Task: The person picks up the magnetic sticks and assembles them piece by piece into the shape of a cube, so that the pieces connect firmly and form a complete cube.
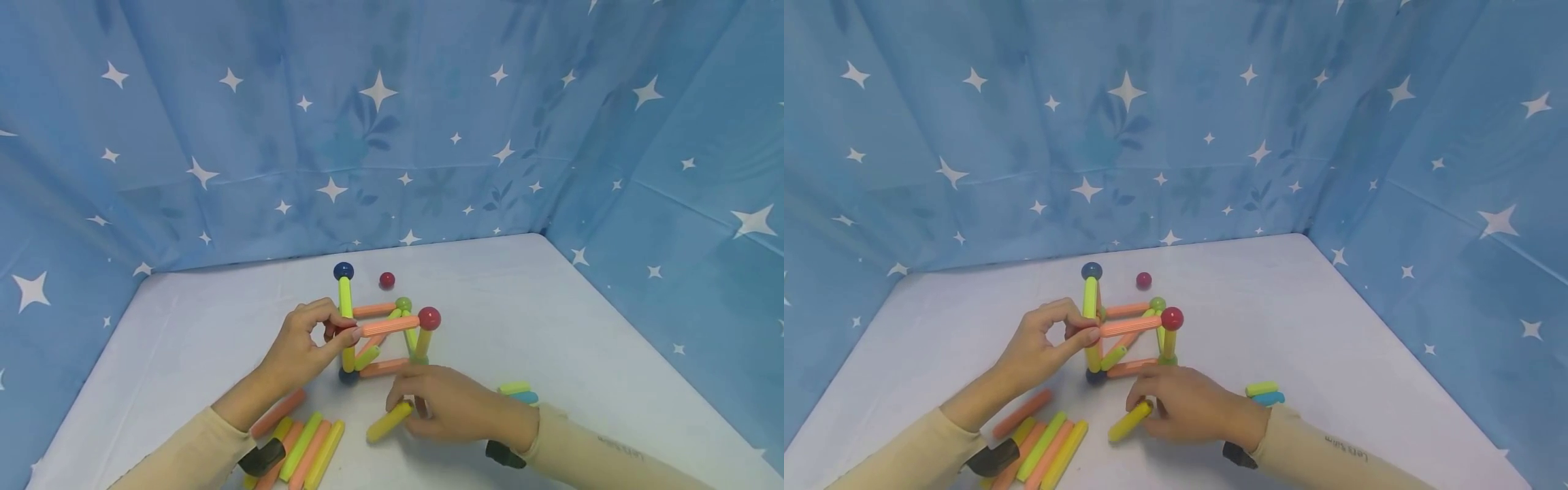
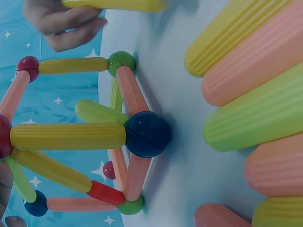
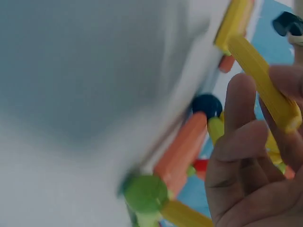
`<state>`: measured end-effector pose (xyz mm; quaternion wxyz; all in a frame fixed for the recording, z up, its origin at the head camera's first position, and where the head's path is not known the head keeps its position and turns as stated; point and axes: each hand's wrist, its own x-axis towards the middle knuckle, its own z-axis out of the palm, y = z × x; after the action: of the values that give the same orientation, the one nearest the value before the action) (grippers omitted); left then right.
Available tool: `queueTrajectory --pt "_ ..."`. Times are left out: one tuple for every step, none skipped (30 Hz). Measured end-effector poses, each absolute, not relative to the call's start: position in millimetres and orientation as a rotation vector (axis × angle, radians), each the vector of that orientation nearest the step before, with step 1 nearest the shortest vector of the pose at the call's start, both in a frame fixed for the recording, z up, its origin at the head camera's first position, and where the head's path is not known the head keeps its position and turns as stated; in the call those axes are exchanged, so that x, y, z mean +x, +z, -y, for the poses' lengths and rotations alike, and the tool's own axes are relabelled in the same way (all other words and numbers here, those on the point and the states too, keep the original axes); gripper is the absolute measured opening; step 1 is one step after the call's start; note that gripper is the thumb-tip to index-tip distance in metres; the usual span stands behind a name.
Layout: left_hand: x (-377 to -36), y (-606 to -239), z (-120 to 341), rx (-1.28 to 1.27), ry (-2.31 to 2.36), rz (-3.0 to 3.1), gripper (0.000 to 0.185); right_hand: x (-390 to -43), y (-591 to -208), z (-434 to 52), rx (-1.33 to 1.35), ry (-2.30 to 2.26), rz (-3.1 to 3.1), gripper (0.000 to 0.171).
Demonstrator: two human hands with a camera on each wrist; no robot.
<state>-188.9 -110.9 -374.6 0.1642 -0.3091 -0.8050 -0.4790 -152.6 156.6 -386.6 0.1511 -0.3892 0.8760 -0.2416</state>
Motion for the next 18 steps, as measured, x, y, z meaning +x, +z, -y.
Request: queueTrajectory --pt "-189 -374 111 -0.882 -1.365 2.295 0.013 -153 -387 -157 -1.065 -0.805 -2.473 0.025" --pt "-189 -374 111 -0.883 -1.368 2.298 0.013 -153 -388 -157 -1.016 -0.911 -2.426 0.025" --pt "-189 -374 111 -0.886 -1.368 2.298 0.013 -153 -390 -156 -0.973 -1.017 -2.369 0.025" --pt "-189 -374 111 -0.889 -1.369 2.298 0.013 -153 -391 -156 -0.916 -1.113 -2.305 0.025" --pt "-189 -374 111 -0.891 -1.368 2.300 0.013 -152 -392 -156 -0.855 -1.197 -2.243 0.024" --pt "-189 -374 111 -0.894 -1.366 2.299 0.013 -150 -394 -155 -0.796 -1.270 -2.184 0.023" --pt "-190 -374 111 -0.894 -1.362 2.300 0.013 -149 -394 -155 -0.737 -1.325 -2.134 0.022" --pt "-190 -374 111 -0.895 -1.357 2.300 0.012 -148 -395 -154 -0.685 -1.368 -2.092 0.020" --pt "-190 -375 112 -0.895 -1.354 2.299 0.012 -148 -395 -154 -0.649 -1.398 -2.063 0.019" --pt "-190 -375 112 -0.897 -1.351 2.297 0.012 -147 -395 -154 -0.628 -1.415 -2.048 0.022" --pt "-190 -375 112 -0.898 -1.348 2.293 0.012 -147 -396 -154 -0.619 -1.425 -2.045 0.026" --pt "-190 -375 111 -0.900 -1.347 2.289 0.011 -147 -396 -154 -0.614 -1.431 -2.053 0.030" --pt "-190 -375 111 -0.898 -1.347 2.288 0.011 -147 -396 -154 -0.616 -1.433 -2.070 0.035" --pt "-191 -375 111 -0.899 -1.348 2.285 0.011 -146 -397 -154 -0.618 -1.435 -2.094 0.039" --pt "-191 -376 111 -0.900 -1.350 2.280 0.011 -146 -397 -154 -0.629 -1.431 -2.125 0.043" --pt "-191 -376 111 -0.901 -1.352 2.278 0.011 -146 -398 -154 -0.637 -1.424 -2.159 0.047" --pt "-191 -376 111 -0.901 -1.353 2.277 0.011 -146 -399 -154 -0.641 -1.416 -2.196 0.048" --pt "-191 -376 111 -0.901 -1.356 2.275 0.011 -145 -399 -155 -0.651 -1.404 -2.235 0.048"
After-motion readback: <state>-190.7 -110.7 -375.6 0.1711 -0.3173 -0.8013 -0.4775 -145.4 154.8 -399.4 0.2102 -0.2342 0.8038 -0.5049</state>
